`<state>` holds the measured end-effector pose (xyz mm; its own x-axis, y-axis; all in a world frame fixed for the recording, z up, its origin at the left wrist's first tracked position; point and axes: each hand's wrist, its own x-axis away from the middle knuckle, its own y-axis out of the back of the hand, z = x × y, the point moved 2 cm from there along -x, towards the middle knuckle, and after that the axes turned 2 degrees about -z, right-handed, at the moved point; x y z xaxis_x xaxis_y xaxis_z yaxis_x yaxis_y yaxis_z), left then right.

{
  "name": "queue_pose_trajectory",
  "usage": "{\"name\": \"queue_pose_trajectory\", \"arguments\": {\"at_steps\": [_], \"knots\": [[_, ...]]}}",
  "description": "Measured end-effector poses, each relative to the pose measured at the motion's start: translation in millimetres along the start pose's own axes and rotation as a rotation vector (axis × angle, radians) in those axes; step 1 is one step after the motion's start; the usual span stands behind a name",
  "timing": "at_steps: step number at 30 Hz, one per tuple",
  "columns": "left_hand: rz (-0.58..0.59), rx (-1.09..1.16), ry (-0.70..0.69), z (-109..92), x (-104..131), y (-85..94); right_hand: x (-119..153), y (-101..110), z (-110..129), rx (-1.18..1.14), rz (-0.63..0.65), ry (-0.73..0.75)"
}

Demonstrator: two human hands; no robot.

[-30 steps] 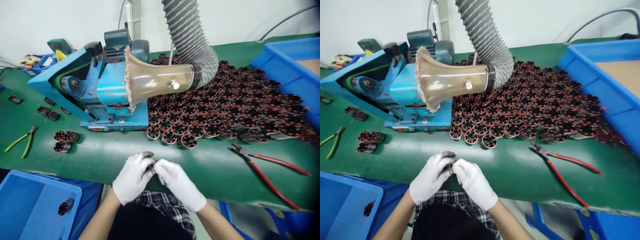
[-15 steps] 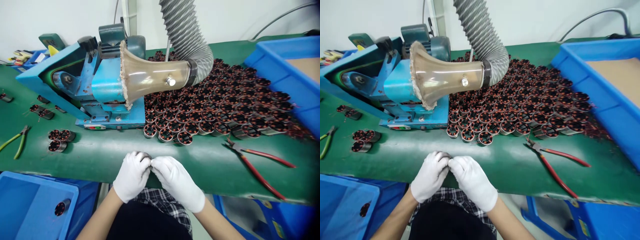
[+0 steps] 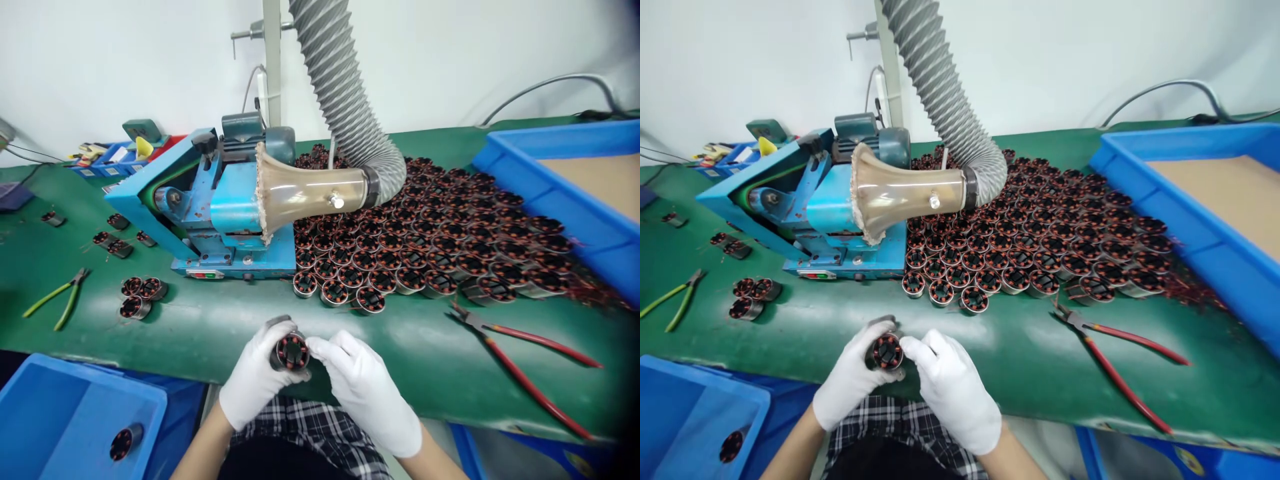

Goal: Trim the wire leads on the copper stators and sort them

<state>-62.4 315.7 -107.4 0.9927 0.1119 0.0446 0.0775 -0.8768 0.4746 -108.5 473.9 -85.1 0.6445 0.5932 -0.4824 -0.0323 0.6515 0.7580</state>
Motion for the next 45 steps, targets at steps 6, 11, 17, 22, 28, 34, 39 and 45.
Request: {"name": "queue_pose_trajectory", "arguments": {"at_steps": [6, 11, 17, 22, 28, 34, 39, 45], "knots": [[-0.070, 0.231, -0.213, -41, 11, 16.5, -19, 18, 8, -0.507, 0.208, -0.437], [-0.076, -0.118, -0.334, -41, 15, 25.0, -23, 18, 10, -0.900, 0.324, -0.672], [0.155, 0.191, -0.185, -41, 14, 26.2, -18, 22, 18, -0.355, 0.077, -0.381], [0.036, 0.063, -0.226, -55, 18, 27.9, -17, 25, 20, -0.363, 0.084, -0.420], [0.002, -0.110, -0.152, -44, 14, 20.3, -20, 22, 17, -0.844, 0.166, -0.808], [-0.021, 0.222, -0.129, -40, 14, 17.2, -24, 22, 19, -0.692, 0.174, -0.643], [-0.213, 0.025, -0.404, -39, 21, 22.9, -25, 18, 18, -0.869, 0.233, -0.750], [0.120, 0.063, -0.309, -41, 15, 27.7, -23, 16, 21, -0.622, 0.125, -0.673]]}}
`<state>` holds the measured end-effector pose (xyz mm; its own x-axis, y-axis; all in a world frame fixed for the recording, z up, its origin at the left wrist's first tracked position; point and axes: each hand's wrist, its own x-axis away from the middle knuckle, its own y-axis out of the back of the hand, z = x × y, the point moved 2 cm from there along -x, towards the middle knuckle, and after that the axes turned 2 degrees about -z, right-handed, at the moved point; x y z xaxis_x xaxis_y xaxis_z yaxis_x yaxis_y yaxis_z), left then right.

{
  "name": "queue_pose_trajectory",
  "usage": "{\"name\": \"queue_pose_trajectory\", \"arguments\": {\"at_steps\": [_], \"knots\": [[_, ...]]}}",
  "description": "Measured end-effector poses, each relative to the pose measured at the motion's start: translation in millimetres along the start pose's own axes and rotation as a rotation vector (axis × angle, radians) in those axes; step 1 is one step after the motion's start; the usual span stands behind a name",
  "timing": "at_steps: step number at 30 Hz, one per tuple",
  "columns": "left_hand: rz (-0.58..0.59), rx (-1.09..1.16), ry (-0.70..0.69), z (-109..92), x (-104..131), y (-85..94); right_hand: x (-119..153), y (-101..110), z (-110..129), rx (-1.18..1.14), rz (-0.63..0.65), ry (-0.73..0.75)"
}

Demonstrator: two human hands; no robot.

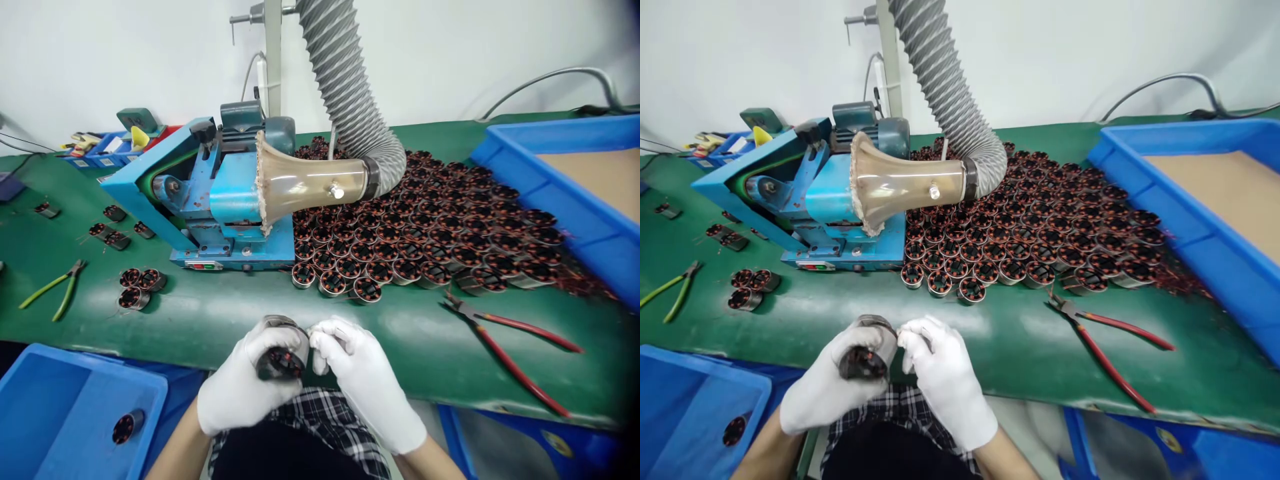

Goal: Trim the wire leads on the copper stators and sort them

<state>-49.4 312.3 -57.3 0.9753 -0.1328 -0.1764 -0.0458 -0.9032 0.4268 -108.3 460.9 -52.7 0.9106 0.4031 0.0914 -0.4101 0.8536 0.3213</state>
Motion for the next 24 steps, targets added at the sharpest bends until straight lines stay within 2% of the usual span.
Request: {"name": "queue_pose_trajectory", "arguments": {"at_steps": [1, 3, 4, 6, 8, 10, 12, 14, 17, 18, 21, 24], "knots": [[0.026, 0.031, -0.004, -1, -1, -0.2, 1, 0, -1, 0.080, -0.054, 0.044], [-0.019, -0.042, -0.017, 0, -1, -1.7, 1, -3, -6, 0.124, -0.082, 0.060], [-0.074, -0.142, -0.035, 3, 0, -3.1, 1, -6, -11, 0.059, -0.039, 0.012], [-0.152, -0.403, -0.096, 12, 4, -7.7, -2, -15, -26, -0.203, 0.127, -0.153], [-0.153, -0.603, -0.155, 24, 8, -12.7, -5, -25, -41, -0.435, 0.289, -0.294], [-0.102, -0.625, -0.113, 38, 10, -14.5, -12, -32, -52, -0.513, 0.370, -0.356], [-0.079, -0.543, 0.026, 50, 11, -11.6, -20, -35, -56, -0.414, 0.390, -0.333], [-0.057, -0.465, 0.139, 57, 11, -6.4, -29, -34, -51, -0.100, 0.414, -0.118], [-0.015, -0.445, 0.196, 59, 12, 2.9, -38, -25, -36, 0.627, 0.487, 0.422], [-0.009, -0.449, 0.204, 59, 13, 6.2, -40, -19, -33, 0.816, 0.515, 0.553], [-0.022, -0.460, 0.228, 62, 15, 16.0, -43, 10, -32, 1.127, 0.499, 0.745], [-0.087, -0.482, 0.273, 68, 19, 21.9, -43, 38, -38, 1.144, 0.325, 0.793]]}}
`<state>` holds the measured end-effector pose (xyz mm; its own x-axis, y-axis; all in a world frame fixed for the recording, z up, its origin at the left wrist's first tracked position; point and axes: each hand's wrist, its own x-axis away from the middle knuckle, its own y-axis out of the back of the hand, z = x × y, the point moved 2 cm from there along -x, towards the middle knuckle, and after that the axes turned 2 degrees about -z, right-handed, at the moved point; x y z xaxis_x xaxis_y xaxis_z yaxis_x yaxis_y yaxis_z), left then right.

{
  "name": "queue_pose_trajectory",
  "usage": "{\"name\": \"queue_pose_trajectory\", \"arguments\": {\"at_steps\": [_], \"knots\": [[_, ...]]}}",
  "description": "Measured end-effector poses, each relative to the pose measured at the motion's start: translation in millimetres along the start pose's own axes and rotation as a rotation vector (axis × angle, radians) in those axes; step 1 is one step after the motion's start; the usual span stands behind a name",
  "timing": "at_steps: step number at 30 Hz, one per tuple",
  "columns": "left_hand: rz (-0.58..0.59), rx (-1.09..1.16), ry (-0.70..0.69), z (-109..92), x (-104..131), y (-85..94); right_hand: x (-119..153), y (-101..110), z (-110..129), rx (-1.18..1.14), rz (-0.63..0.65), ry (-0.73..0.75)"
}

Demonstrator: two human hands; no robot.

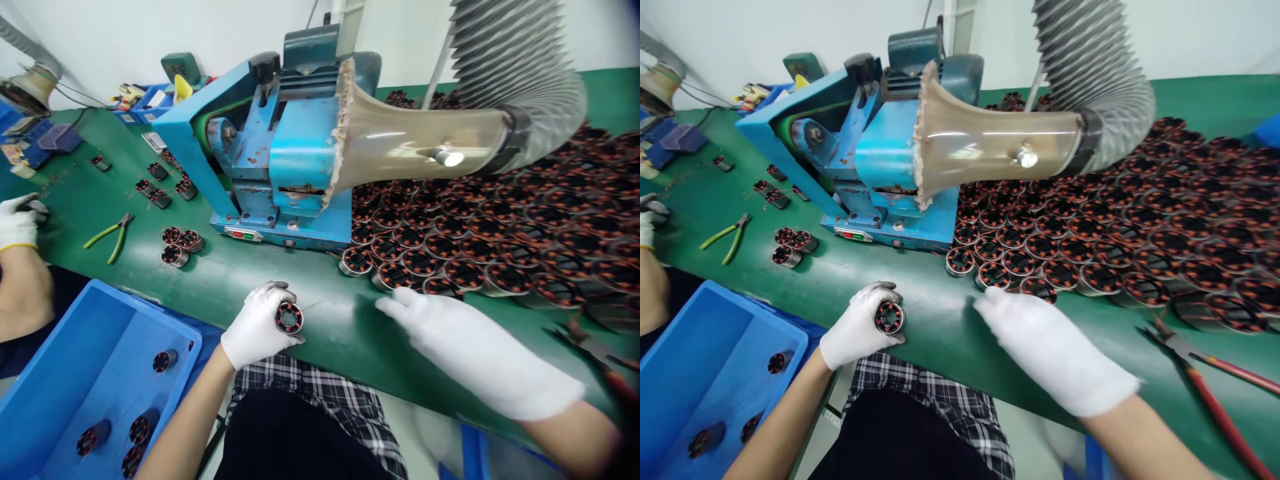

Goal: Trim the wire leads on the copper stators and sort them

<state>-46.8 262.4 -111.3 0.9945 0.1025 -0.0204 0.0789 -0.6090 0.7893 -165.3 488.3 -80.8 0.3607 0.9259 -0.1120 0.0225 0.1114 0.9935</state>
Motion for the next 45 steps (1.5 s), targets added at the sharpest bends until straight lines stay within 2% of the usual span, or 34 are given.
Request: {"name": "queue_pose_trajectory", "arguments": {"at_steps": [2, 5, 7, 9, 11, 15, 20, 24, 26, 29, 31, 32, 36, 40, 45], "knots": [[-0.084, -0.025, 0.087, 3, 4, -2.2, 5, -1, -2, -0.098, -0.071, -0.124], [-0.177, -0.072, 0.184, -3, 18, -12.0, -7, -10, 19, -0.461, -0.075, -0.324], [-0.136, -0.114, 0.166, -12, 31, -20.1, -23, -18, 43, -0.655, -0.011, -0.378], [-0.071, -0.159, 0.146, -17, 41, -24.7, -39, -25, 62, -0.730, 0.022, -0.401], [-0.032, -0.194, 0.164, -18, 47, -24.3, -49, -31, 73, -0.761, 0.037, -0.432], [0.020, -0.231, 0.154, -12, 44, -17.0, -49, -35, 75, -0.827, 0.063, -0.487], [0.003, -0.236, 0.091, -4, 32, -5.4, -42, -36, 72, -0.874, 0.039, -0.464], [0.025, -0.226, 0.022, -3, 25, -2.9, -48, -36, 73, -0.827, -0.002, -0.434], [-0.007, -0.191, 0.001, -8, 22, -7.0, -52, -35, 77, -0.761, -0.011, -0.458], [-0.162, -0.157, 0.056, -14, 20, -14.3, -52, -30, 86, -0.589, 0.013, -0.541], [-0.229, -0.120, 0.099, -14, 20, -16.0, -47, -27, 90, -0.557, -0.019, -0.509], [-0.226, -0.089, 0.109, -12, 19, -15.4, -43, -27, 91, -0.573, -0.057, -0.478], [-0.127, -0.006, 0.080, -1, 19, -6.8, -31, -36, 85, -0.583, -0.242, -0.314], [-0.081, 0.010, 0.023, 2, 20, -0.1, -39, -47, 85, -0.364, -0.244, -0.126], [0.048, 0.257, 0.068, -11, 27, 8.3, -46, -25, 87, -0.199, -0.337, 0.036]]}}
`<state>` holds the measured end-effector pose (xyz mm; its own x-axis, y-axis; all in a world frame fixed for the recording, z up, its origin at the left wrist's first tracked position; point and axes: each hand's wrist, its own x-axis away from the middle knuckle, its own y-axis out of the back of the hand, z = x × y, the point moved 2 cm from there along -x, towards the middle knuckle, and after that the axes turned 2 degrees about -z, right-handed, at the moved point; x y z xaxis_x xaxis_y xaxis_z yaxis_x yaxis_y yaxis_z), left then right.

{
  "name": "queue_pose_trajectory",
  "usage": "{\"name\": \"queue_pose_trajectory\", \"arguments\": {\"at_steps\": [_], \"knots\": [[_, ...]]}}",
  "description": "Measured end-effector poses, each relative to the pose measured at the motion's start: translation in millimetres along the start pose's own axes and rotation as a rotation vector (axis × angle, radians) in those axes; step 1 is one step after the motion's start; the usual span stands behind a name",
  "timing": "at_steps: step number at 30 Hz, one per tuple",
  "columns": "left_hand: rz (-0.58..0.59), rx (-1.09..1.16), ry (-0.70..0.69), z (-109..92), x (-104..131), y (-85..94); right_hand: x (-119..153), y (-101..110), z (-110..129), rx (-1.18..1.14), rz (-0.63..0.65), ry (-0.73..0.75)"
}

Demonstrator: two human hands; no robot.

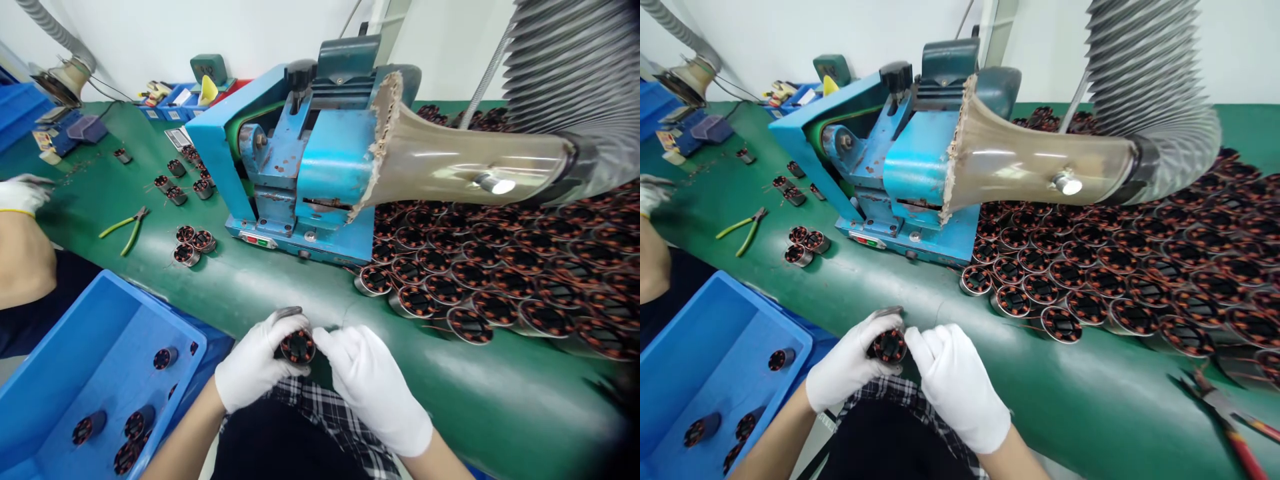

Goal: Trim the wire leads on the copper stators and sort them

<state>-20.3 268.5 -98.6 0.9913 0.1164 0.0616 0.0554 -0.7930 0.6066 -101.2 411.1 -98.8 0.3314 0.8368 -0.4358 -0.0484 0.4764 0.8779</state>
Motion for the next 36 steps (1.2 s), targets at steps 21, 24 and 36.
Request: {"name": "queue_pose_trajectory", "arguments": {"at_steps": [21, 24, 36], "knots": [[-0.021, 0.000, -0.197, -16, 2, 4.7, 1, 3, -9, -0.780, 0.287, -0.576], [-0.152, -0.245, -0.218, 0, 0, -5.8, 0, -8, -16, -1.089, 0.455, -0.648], [-0.096, -0.241, -0.099, 13, -15, 7.1, -21, 36, -35, 0.306, 0.461, 0.125]]}}
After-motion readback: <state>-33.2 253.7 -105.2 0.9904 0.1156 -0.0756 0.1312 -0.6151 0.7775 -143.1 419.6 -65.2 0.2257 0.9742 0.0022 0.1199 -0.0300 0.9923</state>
